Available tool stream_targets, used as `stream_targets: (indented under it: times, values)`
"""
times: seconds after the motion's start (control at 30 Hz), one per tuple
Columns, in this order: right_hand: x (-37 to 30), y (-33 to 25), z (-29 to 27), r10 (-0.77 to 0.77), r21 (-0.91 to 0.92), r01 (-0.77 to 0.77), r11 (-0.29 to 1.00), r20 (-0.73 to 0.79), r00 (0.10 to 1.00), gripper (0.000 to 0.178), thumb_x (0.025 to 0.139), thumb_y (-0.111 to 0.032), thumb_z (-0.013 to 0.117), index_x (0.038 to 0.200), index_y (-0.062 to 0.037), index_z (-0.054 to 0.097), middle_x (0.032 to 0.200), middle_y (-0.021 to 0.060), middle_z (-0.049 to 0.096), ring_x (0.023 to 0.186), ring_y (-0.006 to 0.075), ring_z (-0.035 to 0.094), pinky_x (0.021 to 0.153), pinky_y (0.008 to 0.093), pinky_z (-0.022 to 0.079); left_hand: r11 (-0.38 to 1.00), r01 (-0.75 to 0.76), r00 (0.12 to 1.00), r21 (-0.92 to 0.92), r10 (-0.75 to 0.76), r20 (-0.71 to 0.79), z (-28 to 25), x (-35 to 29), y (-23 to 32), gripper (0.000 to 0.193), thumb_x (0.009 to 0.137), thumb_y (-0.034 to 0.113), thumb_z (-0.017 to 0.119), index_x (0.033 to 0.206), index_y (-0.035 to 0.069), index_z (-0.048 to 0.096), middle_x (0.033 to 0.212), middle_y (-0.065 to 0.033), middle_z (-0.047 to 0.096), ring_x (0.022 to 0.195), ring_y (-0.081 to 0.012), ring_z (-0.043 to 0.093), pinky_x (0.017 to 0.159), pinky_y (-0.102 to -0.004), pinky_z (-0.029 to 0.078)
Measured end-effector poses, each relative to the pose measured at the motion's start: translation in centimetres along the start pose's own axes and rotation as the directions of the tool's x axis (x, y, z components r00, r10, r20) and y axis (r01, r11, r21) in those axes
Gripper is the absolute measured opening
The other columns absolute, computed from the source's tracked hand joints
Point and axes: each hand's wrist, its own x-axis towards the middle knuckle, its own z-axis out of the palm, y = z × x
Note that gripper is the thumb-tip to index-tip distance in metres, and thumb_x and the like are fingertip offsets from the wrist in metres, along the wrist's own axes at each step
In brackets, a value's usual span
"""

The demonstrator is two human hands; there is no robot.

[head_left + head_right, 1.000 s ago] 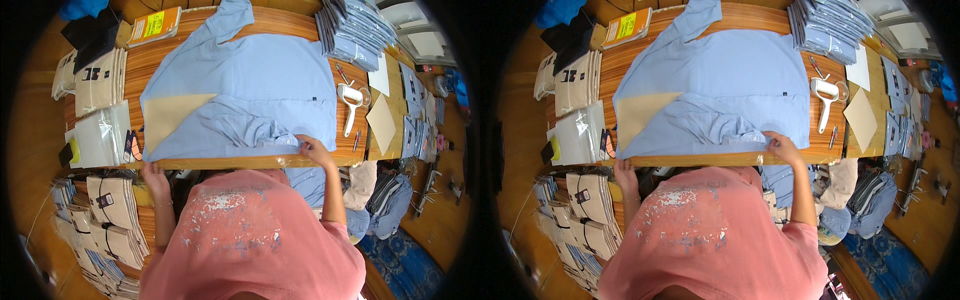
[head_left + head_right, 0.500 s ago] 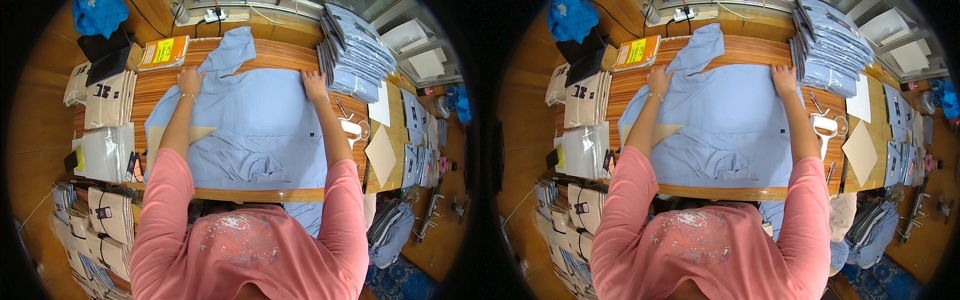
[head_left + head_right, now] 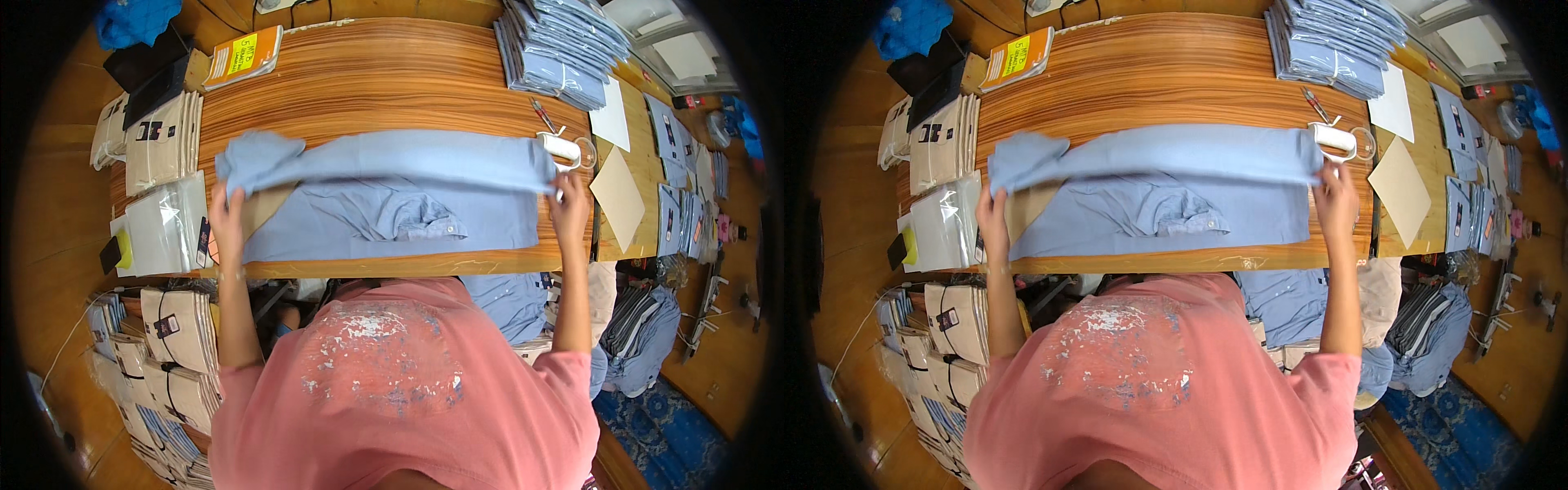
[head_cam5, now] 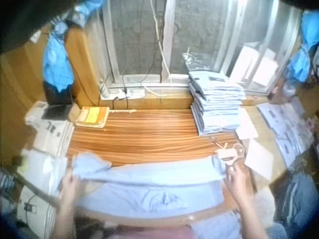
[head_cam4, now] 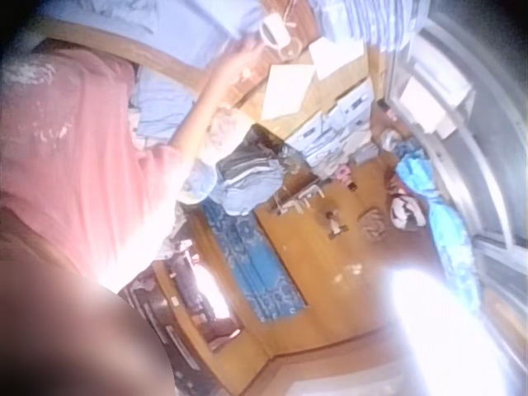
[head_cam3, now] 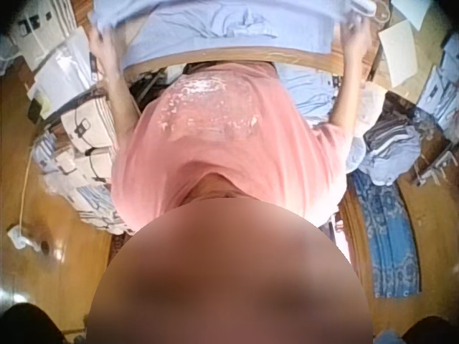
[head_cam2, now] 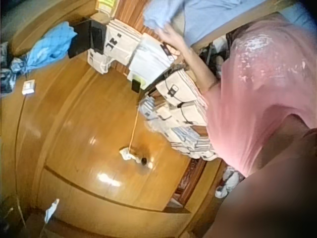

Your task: The person folds a blue shirt over a piece of cardboard, secures the collar, uses a lint roller on the fabric, and places the folded shirt into a plastic bag before adding it to a stack.

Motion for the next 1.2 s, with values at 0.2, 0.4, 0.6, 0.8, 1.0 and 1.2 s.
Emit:
stream_targets:
  times: [0.2, 0.4, 0.6, 0.8, 1.0, 1.2]
  values:
    - [-9.2, 5.4, 4.4, 0.333, 0.507, -0.399, 0.764, 0.220, 0.917, 0.018, 0.071, 0.012, 0.058, 0.085, 0.0014, 0.064, 0.087, 0.0012, 0.065, 0.066, 0.0050, 0.052, 0.059, 0.0194, 0.042, 0.896, -0.046, 0.936, 0.441, 0.192, -0.294, 2.8, -8.6, -1.4, 0.029, 0.080, 0.018, 0.068, 0.097, -0.002, 0.055, 0.102, -0.0120, 0.055, 0.101, -0.0277, 0.047, 0.094, -0.0385, 0.033]
    - [-6.4, 4.7, 2.6, 0.128, 0.513, -0.230, 0.827, 0.226, 0.966, 0.018, 0.072, 0.014, 0.056, 0.084, 0.0015, 0.063, 0.090, 0.0042, 0.065, 0.072, 0.0086, 0.057, 0.066, 0.0203, 0.045, 0.700, -0.642, 0.660, 0.314, 0.295, 0.691, 9.3, -8.6, 3.0, 0.025, 0.074, 0.016, 0.069, 0.095, 0.007, 0.059, 0.099, -0.0071, 0.057, 0.101, -0.0268, 0.049, 0.090, -0.0403, 0.033]
    - [-8.0, 6.2, -1.0, 0.060, 0.522, -0.267, 0.810, 0.379, 0.923, 0.020, 0.071, 0.014, 0.059, 0.085, 0.0010, 0.063, 0.094, 0.0063, 0.063, 0.086, 0.0142, 0.060, 0.072, 0.0235, 0.047, 0.816, -0.491, 0.725, 0.306, 0.187, 0.663, 7.4, -7.5, 5.3, 0.009, 0.078, 0.011, 0.063, 0.085, 0.007, 0.060, 0.084, -0.0045, 0.060, 0.089, -0.0219, 0.054, 0.084, -0.0340, 0.034]
    - [-9.7, 6.6, 1.1, 0.081, 0.429, -0.282, 0.858, 0.429, 0.900, 0.017, 0.072, 0.009, 0.059, 0.086, 0.0015, 0.063, 0.091, 0.0100, 0.063, 0.084, 0.0202, 0.061, 0.072, 0.0287, 0.048, 0.802, -0.503, 0.670, 0.323, 0.125, 0.732, 7.7, -8.9, 3.6, 0.010, 0.081, 0.013, 0.062, 0.089, 0.007, 0.063, 0.089, -0.0046, 0.063, 0.089, -0.0199, 0.055, 0.083, -0.0330, 0.034]
    - [-5.8, 6.1, 1.9, 0.132, 0.077, -0.185, 0.980, 0.451, 0.883, 0.019, 0.076, 0.003, 0.052, 0.091, 0.0021, 0.064, 0.098, 0.0179, 0.062, 0.089, 0.0326, 0.060, 0.076, 0.0386, 0.048, 0.939, -0.095, 0.589, 0.330, -0.214, 0.779, 9.1, -6.9, 2.8, 0.024, 0.084, 0.018, 0.060, 0.106, 0.008, 0.064, 0.102, -0.0076, 0.064, 0.097, -0.0227, 0.055, 0.091, -0.0380, 0.034]
    - [-0.7, 1.6, 10.0, -0.068, 0.011, 0.067, 0.998, 0.072, 0.995, 0.034, 0.090, -0.020, 0.048, 0.121, -0.0075, 0.054, 0.131, 0.0153, 0.047, 0.123, 0.0304, 0.042, 0.102, 0.0461, 0.031, 0.727, -0.547, 0.800, 0.414, 0.309, 0.514, 15.1, -6.7, 0.2, 0.038, 0.088, 0.019, 0.053, 0.126, 0.014, 0.054, 0.139, -0.0118, 0.041, 0.125, -0.0296, 0.038, 0.106, -0.0483, 0.021]
